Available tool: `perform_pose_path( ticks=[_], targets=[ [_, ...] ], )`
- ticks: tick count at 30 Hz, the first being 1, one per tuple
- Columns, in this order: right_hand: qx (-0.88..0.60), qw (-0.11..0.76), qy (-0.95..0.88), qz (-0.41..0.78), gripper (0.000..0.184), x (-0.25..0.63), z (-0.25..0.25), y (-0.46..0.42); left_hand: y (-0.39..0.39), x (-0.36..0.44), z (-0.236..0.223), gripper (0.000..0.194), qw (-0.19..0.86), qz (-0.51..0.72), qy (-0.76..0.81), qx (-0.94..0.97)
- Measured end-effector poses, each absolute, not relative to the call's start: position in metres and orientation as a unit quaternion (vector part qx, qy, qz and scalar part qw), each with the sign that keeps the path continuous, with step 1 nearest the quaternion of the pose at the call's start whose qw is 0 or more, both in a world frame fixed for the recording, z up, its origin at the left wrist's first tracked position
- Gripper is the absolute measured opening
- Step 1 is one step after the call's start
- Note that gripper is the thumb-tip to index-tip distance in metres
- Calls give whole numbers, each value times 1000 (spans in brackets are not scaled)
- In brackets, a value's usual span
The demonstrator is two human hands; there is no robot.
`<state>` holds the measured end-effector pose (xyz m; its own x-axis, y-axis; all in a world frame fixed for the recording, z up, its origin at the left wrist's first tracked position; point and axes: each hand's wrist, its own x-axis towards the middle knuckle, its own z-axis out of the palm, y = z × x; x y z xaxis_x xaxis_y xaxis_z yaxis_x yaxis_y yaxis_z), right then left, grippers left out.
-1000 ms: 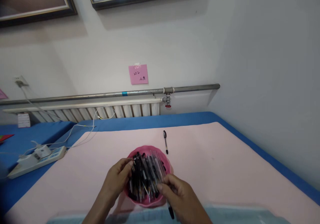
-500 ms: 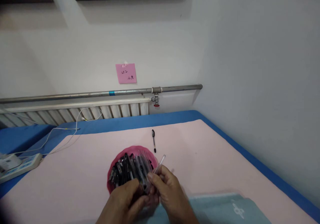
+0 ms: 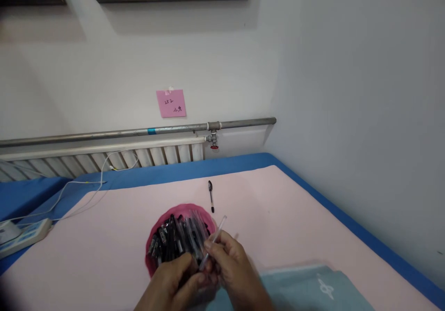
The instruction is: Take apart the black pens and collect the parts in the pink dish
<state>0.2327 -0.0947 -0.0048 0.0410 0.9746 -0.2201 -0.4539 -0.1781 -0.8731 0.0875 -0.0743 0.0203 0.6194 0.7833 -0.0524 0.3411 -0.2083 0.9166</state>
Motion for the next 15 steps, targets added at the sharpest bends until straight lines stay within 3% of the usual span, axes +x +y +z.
perform_pose_path(
  ticks=[4, 9, 15],
  targets=[
    [-424, 570, -277, 647, 32, 230, -4, -94, -72, 86, 20, 40, 609, 176, 373, 677],
    [-453, 559, -281, 636, 31, 230, -6, -93, -71, 86, 16, 24, 540, 205, 402, 710],
    [-403, 574, -269, 660, 25, 227, -1, -98, -68, 81, 13, 43, 715, 174, 341, 585]
  ],
)
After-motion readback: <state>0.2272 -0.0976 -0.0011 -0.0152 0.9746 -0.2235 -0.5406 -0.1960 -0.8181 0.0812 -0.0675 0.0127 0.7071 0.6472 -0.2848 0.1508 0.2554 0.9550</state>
